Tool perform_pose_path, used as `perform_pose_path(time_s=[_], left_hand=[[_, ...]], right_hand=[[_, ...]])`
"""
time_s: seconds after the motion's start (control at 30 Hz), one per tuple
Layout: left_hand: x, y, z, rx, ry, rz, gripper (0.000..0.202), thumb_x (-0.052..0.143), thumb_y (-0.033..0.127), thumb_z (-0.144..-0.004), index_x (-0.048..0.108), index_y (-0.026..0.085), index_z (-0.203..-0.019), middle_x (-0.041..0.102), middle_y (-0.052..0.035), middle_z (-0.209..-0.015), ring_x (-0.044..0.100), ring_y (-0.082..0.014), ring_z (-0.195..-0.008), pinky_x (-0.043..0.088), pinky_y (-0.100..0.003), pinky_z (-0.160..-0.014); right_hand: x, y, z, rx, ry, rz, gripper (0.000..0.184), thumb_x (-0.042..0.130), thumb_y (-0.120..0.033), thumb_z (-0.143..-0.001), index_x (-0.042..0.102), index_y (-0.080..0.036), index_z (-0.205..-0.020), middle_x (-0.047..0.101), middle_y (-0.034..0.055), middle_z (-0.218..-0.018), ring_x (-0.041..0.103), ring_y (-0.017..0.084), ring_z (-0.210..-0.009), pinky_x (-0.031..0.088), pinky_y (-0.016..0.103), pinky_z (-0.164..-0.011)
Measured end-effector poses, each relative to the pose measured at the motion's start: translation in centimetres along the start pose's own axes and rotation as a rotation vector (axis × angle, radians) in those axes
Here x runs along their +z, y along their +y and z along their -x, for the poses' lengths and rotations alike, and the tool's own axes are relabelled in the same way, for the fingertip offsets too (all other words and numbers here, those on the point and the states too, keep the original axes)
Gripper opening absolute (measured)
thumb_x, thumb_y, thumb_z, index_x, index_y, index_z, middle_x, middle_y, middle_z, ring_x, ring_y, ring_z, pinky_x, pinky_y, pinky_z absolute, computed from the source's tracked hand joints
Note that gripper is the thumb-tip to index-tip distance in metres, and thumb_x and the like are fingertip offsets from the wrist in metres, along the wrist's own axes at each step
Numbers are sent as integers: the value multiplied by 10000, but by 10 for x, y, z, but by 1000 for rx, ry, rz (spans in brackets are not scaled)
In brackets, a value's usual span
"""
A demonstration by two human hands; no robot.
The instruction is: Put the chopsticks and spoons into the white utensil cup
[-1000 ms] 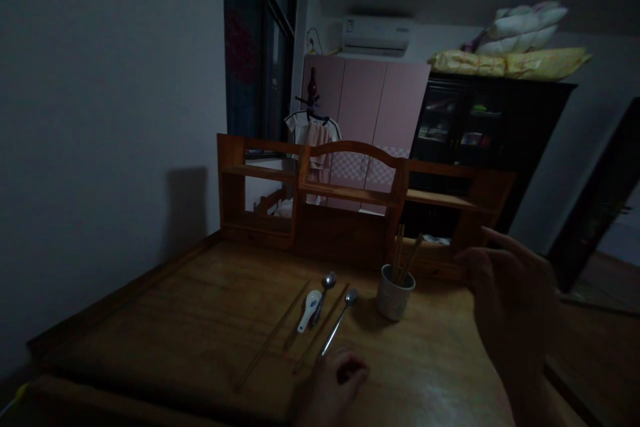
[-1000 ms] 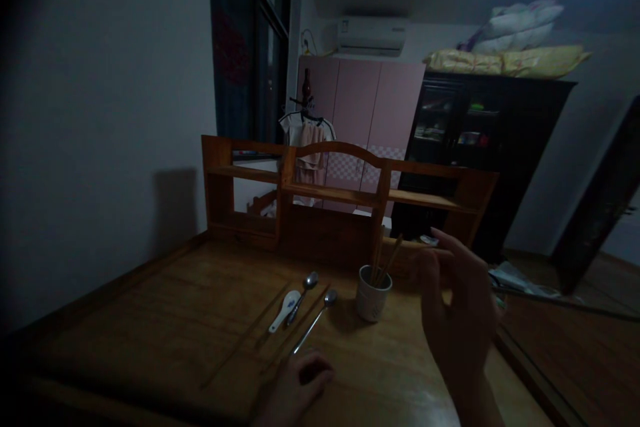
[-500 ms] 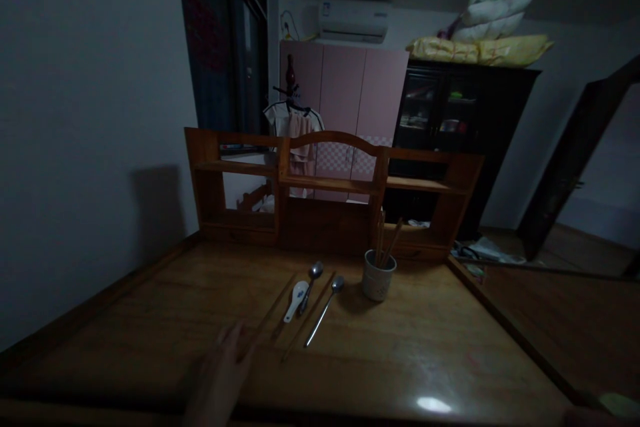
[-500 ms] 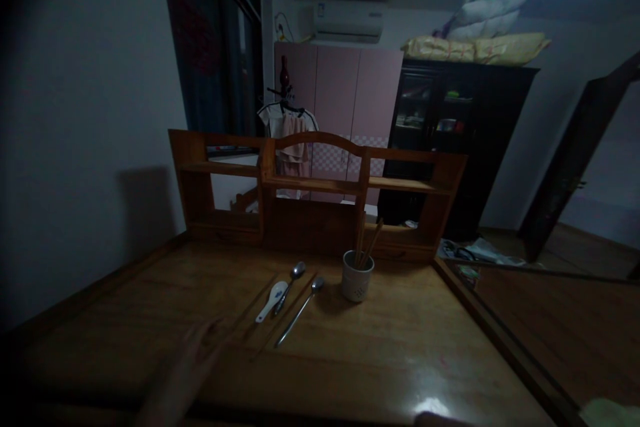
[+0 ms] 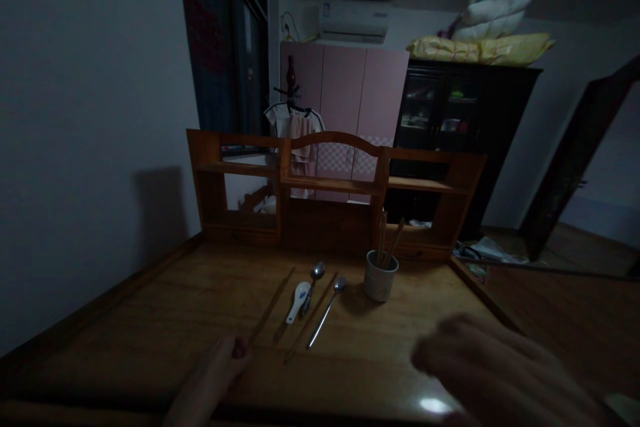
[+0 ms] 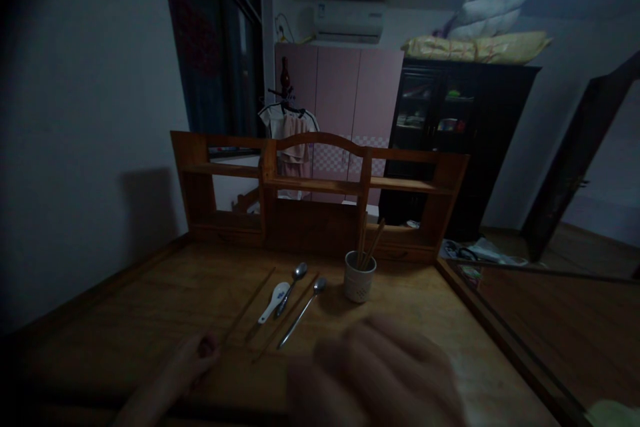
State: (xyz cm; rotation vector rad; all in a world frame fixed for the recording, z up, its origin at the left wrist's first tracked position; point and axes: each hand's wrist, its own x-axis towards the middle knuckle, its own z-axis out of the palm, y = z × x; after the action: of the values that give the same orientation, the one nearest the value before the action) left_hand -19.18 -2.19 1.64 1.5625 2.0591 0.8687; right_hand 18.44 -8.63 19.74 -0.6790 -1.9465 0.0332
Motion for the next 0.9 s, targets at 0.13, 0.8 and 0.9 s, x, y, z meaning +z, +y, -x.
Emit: perform_pose_path(time_s=[0.13, 0.8, 0.9], left_hand=[[1, 21, 21, -89, 73, 357, 241, 503, 439, -700, 454, 215, -777, 526, 62, -546, 462, -125, -358, 301, -206, -336], [7, 70, 64, 12, -12, 818, 419, 506, 601, -808, 526, 182, -800, 577, 37, -635, 404, -47, -323, 323, -159, -302], [8, 70, 66, 17, -8, 848, 459, 517, 622, -790, 557, 170, -863, 584, 30, -648, 416, -53, -318, 323, -167, -297]], right_hand=[[82, 49, -44, 6, -362, 321, 223, 403, -218, -964, 624, -227, -989, 661, 30, -842, 621, 160, -691, 446, 249, -610], [175, 159, -37, -509, -741, 608, 381, 413, 25, -888, 526, -219, -1158, 592, 70, -1143, 584, 199, -925, 459, 343, -777], [174, 154, -53, -561, -803, 629, 285, 444, -17, -902, 559, -210, -1077, 627, 44, -1010, 608, 163, -749, 458, 265, -589]])
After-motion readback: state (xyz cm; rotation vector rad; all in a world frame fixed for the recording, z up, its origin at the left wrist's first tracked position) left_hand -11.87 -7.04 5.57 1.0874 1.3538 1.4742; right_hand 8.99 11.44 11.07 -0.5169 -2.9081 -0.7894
